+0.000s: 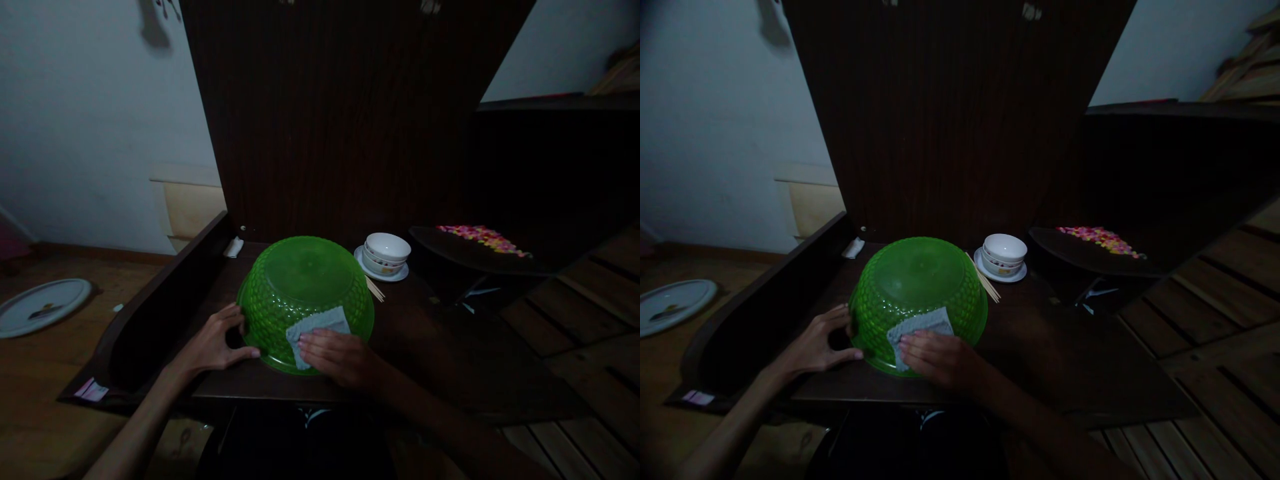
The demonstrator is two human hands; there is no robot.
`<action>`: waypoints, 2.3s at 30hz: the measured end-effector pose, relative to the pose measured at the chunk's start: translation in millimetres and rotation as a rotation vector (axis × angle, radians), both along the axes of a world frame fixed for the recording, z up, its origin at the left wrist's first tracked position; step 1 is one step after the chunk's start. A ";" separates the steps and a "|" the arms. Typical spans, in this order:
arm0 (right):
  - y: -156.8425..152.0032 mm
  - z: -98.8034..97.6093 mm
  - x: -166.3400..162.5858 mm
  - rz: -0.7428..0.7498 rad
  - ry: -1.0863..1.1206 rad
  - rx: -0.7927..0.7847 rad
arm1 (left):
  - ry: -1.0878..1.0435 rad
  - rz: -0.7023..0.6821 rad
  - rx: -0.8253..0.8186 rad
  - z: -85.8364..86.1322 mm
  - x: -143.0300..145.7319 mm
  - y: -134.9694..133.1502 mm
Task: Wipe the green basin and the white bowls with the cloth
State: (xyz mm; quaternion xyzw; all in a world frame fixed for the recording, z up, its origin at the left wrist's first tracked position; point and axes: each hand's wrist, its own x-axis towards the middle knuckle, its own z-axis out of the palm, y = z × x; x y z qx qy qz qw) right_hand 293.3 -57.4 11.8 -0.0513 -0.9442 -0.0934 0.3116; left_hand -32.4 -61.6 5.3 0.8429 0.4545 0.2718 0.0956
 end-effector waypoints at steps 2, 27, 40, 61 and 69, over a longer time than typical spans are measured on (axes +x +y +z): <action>-9.6 -11.1 4.2 -0.039 -0.080 -0.059 | 0.001 0.004 0.005 1.6 0.7 0.0; 10.0 47.3 3.0 -0.364 0.776 -1.153 | -0.024 0.102 -0.056 21.6 -14.9 27.7; 24.3 3.7 -6.8 -0.006 0.145 -0.185 | -0.076 0.234 0.215 5.1 17.8 -14.8; 0.1 4.8 -18.4 -0.344 0.344 -1.476 | -0.055 0.156 0.178 -21.1 58.7 -49.3; -0.3 57.4 9.8 -0.517 0.862 -1.070 | -0.059 0.098 0.077 -8.8 42.5 -46.6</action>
